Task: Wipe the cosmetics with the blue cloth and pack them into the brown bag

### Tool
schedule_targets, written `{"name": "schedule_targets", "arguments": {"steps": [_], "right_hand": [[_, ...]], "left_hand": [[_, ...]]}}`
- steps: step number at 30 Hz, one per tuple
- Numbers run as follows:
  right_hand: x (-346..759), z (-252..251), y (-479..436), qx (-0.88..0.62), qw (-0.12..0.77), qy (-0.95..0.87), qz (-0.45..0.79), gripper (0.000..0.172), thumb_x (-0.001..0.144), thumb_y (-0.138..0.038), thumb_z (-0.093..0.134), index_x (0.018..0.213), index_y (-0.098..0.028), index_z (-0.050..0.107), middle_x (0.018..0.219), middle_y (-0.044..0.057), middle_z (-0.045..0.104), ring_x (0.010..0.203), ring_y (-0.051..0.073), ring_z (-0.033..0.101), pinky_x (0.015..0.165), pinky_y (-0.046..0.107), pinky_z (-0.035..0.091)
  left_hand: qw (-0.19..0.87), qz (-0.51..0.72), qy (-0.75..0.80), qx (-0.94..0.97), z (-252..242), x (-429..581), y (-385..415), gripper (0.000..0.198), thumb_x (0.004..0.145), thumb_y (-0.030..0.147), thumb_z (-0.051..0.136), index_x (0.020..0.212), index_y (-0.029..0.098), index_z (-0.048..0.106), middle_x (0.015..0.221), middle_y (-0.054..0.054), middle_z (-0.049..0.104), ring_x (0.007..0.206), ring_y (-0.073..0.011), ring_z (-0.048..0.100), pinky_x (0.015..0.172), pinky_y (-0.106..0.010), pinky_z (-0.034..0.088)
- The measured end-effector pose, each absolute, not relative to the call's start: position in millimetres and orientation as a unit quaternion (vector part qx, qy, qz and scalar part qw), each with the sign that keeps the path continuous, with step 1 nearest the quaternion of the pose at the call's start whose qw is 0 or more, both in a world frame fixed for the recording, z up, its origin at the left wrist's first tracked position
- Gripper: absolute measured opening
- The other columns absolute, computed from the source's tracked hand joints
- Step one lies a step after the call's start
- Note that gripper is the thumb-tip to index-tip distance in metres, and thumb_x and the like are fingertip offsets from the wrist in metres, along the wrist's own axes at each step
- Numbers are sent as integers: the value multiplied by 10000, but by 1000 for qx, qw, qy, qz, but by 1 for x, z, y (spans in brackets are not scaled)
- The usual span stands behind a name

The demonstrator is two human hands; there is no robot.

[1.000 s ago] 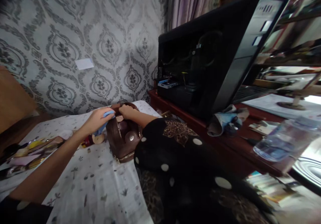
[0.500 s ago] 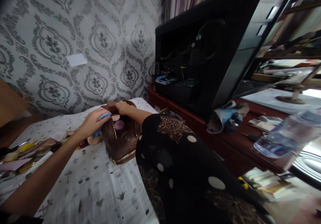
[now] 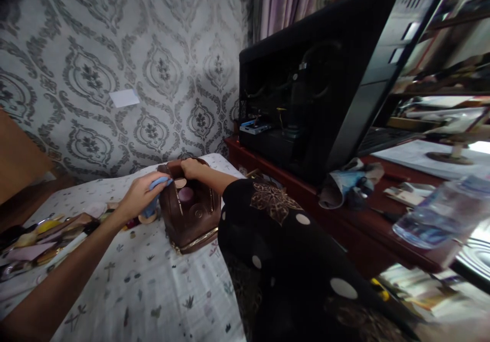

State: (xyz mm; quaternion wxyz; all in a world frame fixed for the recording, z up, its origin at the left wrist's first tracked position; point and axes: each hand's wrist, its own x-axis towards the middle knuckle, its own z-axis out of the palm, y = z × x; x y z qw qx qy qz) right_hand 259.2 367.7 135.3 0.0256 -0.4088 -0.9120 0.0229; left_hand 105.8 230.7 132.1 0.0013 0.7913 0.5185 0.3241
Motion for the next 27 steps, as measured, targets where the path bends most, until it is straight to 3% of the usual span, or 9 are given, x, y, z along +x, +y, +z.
{"name": "schedule_targets", "arguments": {"steps": [12,16,19,22,27], "right_hand": [[284,171,319,-425,83,-901,-30,319,955,-126,438,1141,-106,697,1154,180,721,1103,263,671,851,283,487],[290,171,289,-421,126,-898,-28,307,1003,-206,418,1024,-131,714,1084,158,727,1026,255,671,829,295,451],[287,161,262,-384,222,-896,8,238,991,-289,521,906,-149,694,979,111,710,924,227,651,775,287,421],[281,144,232,-308,261,-914,45,243,980,-320,559,814,-170,657,902,65,673,832,186,623,713,276,399],[262,106,191,-196,273,-938,89,218,1009,-272,494,892,-180,655,934,69,663,879,187,630,765,276,435]], "left_hand": [[2,430,558,710,104,81,194,279,931,376,481,993,193,682,1011,-73,722,976,-253,659,885,-357,499],[36,382,565,731,77,77,165,246,953,333,462,973,199,668,992,-75,714,950,-238,657,879,-354,508],[21,307,586,750,54,75,143,230,949,259,452,1023,212,665,1078,-89,701,1008,-243,647,906,-370,507],[4,241,608,756,34,70,127,242,941,220,459,1080,227,657,1128,-88,685,1050,-244,640,897,-363,521],[-9,224,651,725,14,54,114,227,955,217,468,1084,227,654,1118,-81,673,1056,-237,635,895,-357,530]]}}
